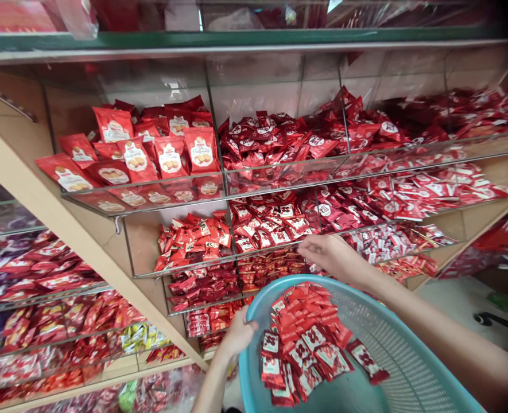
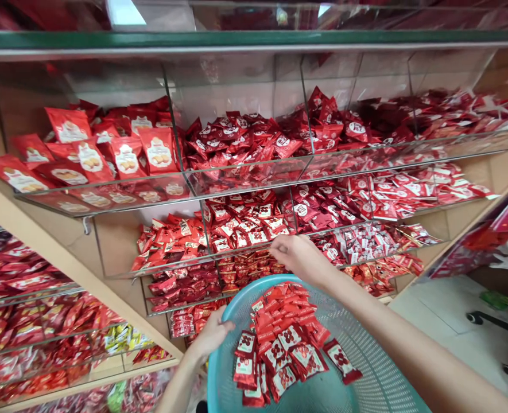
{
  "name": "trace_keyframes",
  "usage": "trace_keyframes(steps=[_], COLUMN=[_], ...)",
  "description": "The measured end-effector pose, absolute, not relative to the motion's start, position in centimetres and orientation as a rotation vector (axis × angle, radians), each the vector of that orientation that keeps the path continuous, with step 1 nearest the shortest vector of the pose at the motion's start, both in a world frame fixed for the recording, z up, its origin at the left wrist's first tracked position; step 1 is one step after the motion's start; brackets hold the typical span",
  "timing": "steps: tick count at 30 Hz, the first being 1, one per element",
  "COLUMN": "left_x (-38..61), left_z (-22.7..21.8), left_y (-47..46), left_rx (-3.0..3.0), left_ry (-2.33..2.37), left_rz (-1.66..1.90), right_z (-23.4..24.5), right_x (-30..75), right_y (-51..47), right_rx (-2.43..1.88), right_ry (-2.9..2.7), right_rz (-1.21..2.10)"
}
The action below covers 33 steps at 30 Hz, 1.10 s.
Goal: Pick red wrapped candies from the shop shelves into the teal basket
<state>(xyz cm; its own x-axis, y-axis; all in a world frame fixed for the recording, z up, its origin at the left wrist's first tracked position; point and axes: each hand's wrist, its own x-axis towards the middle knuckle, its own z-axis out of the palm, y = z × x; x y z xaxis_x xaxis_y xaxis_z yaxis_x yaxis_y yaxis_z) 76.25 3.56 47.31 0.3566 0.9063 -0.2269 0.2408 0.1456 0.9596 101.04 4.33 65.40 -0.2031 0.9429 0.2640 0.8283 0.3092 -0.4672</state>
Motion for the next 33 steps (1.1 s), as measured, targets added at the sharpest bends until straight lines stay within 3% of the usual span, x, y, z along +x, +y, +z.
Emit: trace_keyframes(steps=[10, 18, 22, 28, 33], left_x=[76.2, 76.4, 76.3, 76.2, 76.1], left_z=[47.9, 48.5, 48.3, 47.6, 47.0], left_y=[3.3, 3.1, 3.2, 3.6, 3.9], left_rx=[1.391, 1.367, 1.359, 1.394, 1.389], left_ry=[1.202, 1.21, 1.188, 1.162, 1.162], left_rz=[0.67, 0.674, 0.68, 0.699, 0.646], right_z=[66.4, 66.9, 67.5, 67.9, 64.1], right_x=[94.8, 94.6, 95.7, 98.3, 102.4], right_y=[10.2, 9.5, 9.1, 4.7, -1.3], right_rx=[-1.676, -1.66, -1.436, -1.218, -1.34], right_ry=[-2.227, -2.178, -1.923, -1.545, -1.625], right_rz=[-0.323, -0.417, -0.248, 0.388, 0.759])
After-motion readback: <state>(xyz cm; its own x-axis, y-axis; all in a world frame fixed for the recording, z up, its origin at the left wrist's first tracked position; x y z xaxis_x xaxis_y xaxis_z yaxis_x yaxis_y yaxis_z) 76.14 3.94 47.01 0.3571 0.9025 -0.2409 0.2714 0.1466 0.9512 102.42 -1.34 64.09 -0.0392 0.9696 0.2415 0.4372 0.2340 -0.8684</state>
